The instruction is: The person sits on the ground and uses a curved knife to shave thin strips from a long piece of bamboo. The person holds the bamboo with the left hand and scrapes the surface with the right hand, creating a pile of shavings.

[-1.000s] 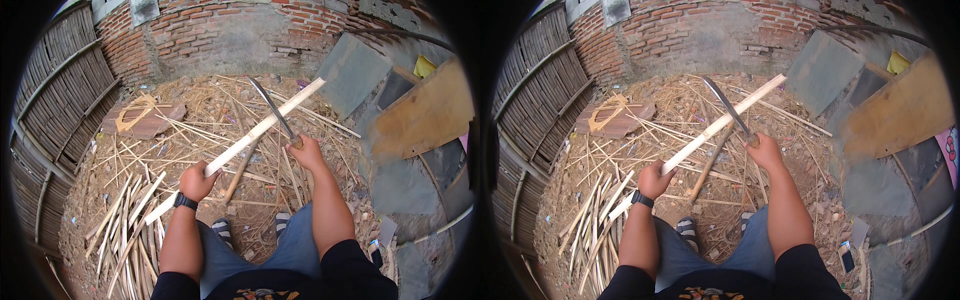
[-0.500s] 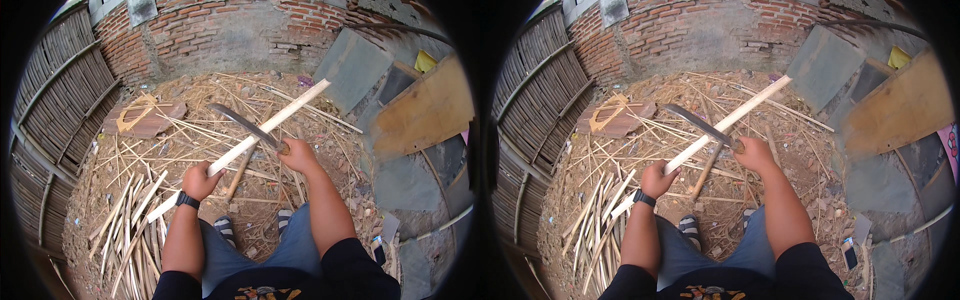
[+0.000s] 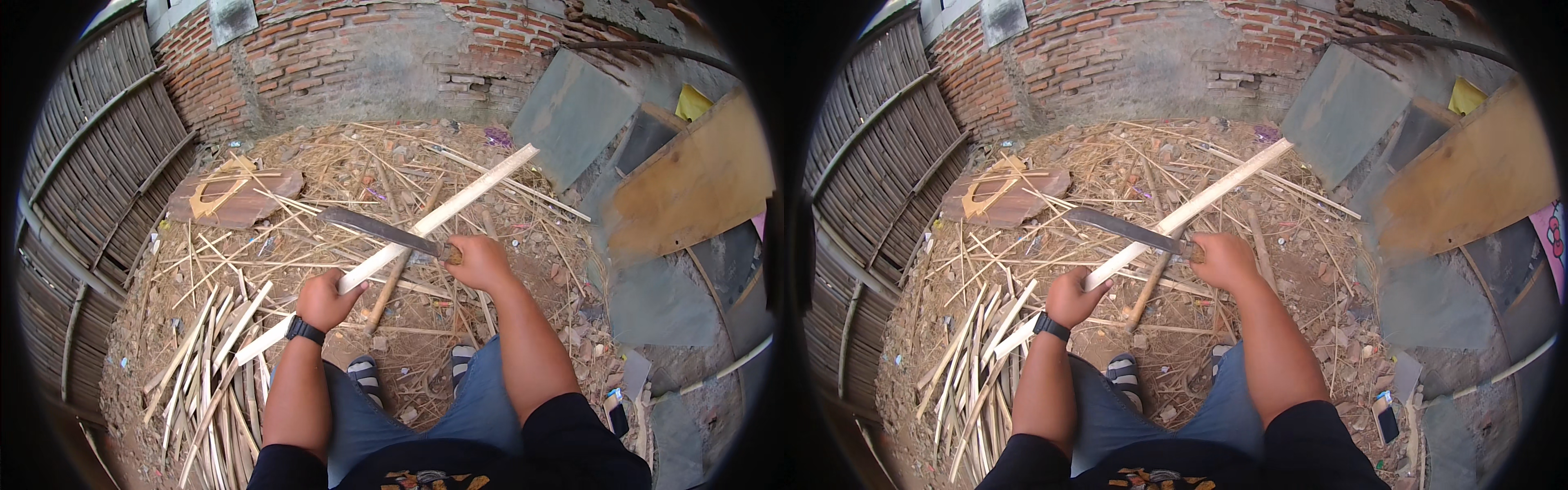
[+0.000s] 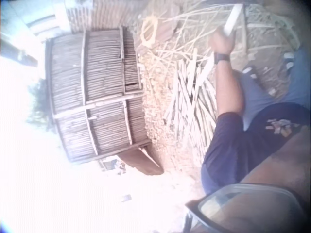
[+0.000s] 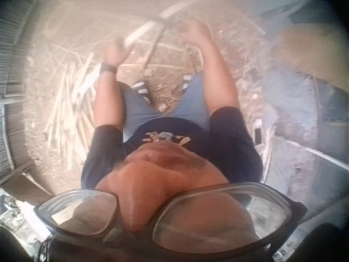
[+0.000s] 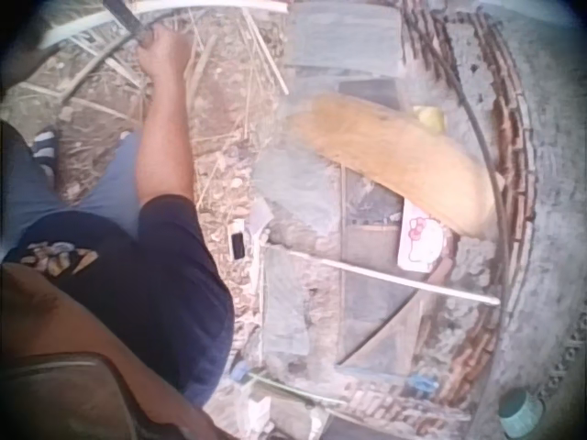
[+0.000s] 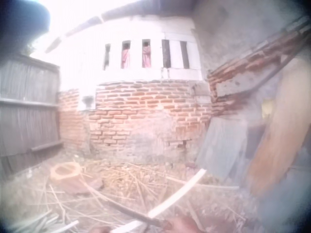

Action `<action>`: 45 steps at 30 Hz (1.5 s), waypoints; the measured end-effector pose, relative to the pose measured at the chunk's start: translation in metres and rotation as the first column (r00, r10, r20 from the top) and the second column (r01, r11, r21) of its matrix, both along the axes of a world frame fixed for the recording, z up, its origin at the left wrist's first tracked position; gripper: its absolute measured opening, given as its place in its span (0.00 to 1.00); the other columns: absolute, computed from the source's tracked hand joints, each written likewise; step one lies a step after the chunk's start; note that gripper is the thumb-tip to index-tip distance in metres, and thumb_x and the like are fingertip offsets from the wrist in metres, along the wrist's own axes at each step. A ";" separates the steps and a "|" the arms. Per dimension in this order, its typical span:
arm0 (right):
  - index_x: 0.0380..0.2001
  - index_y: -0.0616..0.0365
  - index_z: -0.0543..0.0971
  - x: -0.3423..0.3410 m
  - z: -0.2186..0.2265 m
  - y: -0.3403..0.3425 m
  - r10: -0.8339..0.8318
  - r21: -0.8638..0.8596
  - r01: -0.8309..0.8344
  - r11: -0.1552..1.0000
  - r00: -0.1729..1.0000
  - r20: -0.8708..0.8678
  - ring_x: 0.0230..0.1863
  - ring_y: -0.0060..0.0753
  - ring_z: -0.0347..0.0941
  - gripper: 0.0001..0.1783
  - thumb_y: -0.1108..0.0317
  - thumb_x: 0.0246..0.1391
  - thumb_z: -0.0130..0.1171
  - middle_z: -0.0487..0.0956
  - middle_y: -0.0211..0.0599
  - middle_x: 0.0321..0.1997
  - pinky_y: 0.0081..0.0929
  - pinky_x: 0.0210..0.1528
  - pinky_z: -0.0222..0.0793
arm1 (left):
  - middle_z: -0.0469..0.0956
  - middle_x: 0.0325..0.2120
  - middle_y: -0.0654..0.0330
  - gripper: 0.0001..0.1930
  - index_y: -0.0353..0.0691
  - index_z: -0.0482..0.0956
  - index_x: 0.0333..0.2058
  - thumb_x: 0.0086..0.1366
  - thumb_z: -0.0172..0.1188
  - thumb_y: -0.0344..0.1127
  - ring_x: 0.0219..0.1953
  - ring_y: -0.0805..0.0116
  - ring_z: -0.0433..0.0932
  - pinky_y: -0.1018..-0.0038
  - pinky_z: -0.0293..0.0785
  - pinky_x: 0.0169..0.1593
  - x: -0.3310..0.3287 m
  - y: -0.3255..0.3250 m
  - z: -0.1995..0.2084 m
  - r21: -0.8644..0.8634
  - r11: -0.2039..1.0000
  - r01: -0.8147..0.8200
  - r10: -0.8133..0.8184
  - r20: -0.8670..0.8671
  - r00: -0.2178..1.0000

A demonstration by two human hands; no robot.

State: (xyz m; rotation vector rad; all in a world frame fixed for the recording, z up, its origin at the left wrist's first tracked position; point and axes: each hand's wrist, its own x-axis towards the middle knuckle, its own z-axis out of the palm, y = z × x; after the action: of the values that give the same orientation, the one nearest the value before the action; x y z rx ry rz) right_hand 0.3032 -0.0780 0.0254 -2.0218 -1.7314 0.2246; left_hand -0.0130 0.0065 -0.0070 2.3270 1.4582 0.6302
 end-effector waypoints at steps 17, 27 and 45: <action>0.53 0.54 0.84 0.010 0.001 -0.001 -0.034 -0.040 0.036 0.999 0.998 0.052 0.48 0.56 0.83 0.28 0.52 0.51 0.74 0.86 0.52 0.44 0.46 0.52 0.78 | 0.84 0.23 0.49 0.28 0.39 0.84 0.34 0.61 0.71 0.63 0.29 0.47 0.85 0.55 0.80 0.36 0.001 -0.005 0.009 -0.031 0.999 0.024 -0.026 -0.053 0.998; 0.55 0.56 0.84 0.032 -0.016 0.004 -0.210 0.024 0.211 0.977 0.976 -0.056 0.46 0.55 0.84 0.31 0.51 0.51 0.75 0.87 0.54 0.39 0.47 0.50 0.78 | 0.84 0.24 0.49 0.28 0.38 0.83 0.32 0.60 0.72 0.63 0.30 0.46 0.85 0.55 0.81 0.36 0.010 -0.007 0.011 -0.010 0.998 0.057 -0.057 -0.049 0.997; 0.54 0.54 0.85 0.023 -0.011 0.002 -0.133 0.001 0.133 0.991 0.991 -0.001 0.41 0.53 0.84 0.30 0.52 0.49 0.76 0.85 0.49 0.33 0.47 0.45 0.77 | 0.84 0.24 0.51 0.27 0.41 0.84 0.32 0.59 0.72 0.63 0.31 0.47 0.86 0.55 0.81 0.37 0.004 -0.008 0.016 -0.005 0.999 0.037 -0.037 -0.114 0.993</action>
State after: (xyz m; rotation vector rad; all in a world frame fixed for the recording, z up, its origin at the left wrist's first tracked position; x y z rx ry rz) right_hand 0.3260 -0.0765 0.0140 -2.1264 -1.5877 0.1805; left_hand -0.0094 -0.0014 0.0085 2.4180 1.4592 0.4925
